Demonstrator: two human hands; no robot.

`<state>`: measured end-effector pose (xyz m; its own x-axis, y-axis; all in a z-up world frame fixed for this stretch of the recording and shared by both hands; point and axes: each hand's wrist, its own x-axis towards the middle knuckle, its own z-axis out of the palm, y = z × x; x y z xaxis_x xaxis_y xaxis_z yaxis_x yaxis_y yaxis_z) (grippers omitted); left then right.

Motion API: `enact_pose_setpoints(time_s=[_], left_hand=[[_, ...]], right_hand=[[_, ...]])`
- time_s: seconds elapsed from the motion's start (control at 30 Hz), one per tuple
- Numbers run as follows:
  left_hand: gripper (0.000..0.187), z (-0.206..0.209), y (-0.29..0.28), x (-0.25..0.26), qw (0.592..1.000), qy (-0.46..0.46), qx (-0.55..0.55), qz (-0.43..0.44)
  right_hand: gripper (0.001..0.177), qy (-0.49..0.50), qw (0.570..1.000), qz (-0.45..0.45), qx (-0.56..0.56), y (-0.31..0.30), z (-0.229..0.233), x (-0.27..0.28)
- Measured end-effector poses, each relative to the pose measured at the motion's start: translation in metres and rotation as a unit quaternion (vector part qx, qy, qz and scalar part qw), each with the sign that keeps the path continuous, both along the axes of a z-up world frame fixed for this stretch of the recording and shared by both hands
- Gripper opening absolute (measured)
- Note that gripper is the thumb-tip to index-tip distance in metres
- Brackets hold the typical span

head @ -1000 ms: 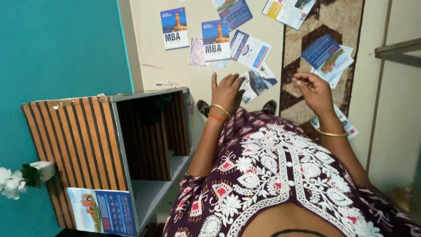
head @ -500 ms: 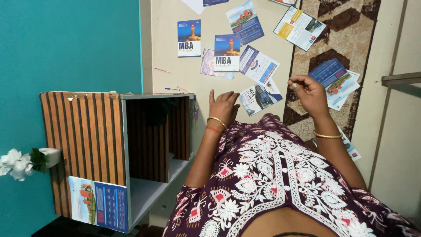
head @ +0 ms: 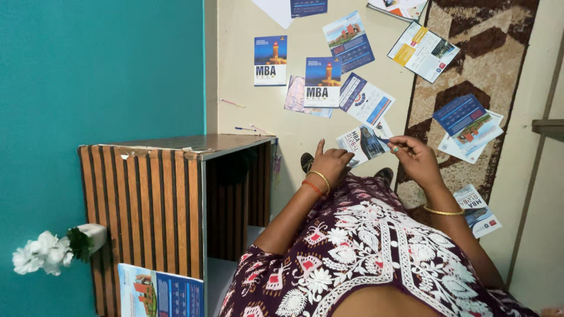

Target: The person picks up, reads, and organizes various brochures and application forms, placing them into a wooden cabinet or onto a flat surface.

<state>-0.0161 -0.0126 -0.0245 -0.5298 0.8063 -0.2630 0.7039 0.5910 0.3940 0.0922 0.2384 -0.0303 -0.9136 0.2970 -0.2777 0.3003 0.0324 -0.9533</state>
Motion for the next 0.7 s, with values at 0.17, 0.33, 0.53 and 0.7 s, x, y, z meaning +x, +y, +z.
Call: enact_pose_setpoints(time_s=[0.17,0.33,0.53,0.7], left_hand=[[0.046,-0.044,-0.002,-0.028,0.999,-0.024,-0.024,-0.026],[0.037,-0.086,0.023,-0.049,0.999,-0.053,0.009,-0.006],[0.039,-0.143,0.058,-0.068,0.993,-0.078,0.066,0.066],[0.038,-0.198,0.066,-0.057,0.983,-0.122,0.061,0.125]], right_hand=[[0.026,-0.074,0.997,0.022,0.010,-0.019,-0.034,-0.024],[0.027,-0.075,0.995,0.043,-0.043,-0.027,-0.107,-0.025],[0.027,-0.126,0.989,0.061,-0.050,-0.013,-0.179,-0.046],[0.028,-0.117,0.989,0.032,-0.089,-0.001,-0.247,-0.061]])
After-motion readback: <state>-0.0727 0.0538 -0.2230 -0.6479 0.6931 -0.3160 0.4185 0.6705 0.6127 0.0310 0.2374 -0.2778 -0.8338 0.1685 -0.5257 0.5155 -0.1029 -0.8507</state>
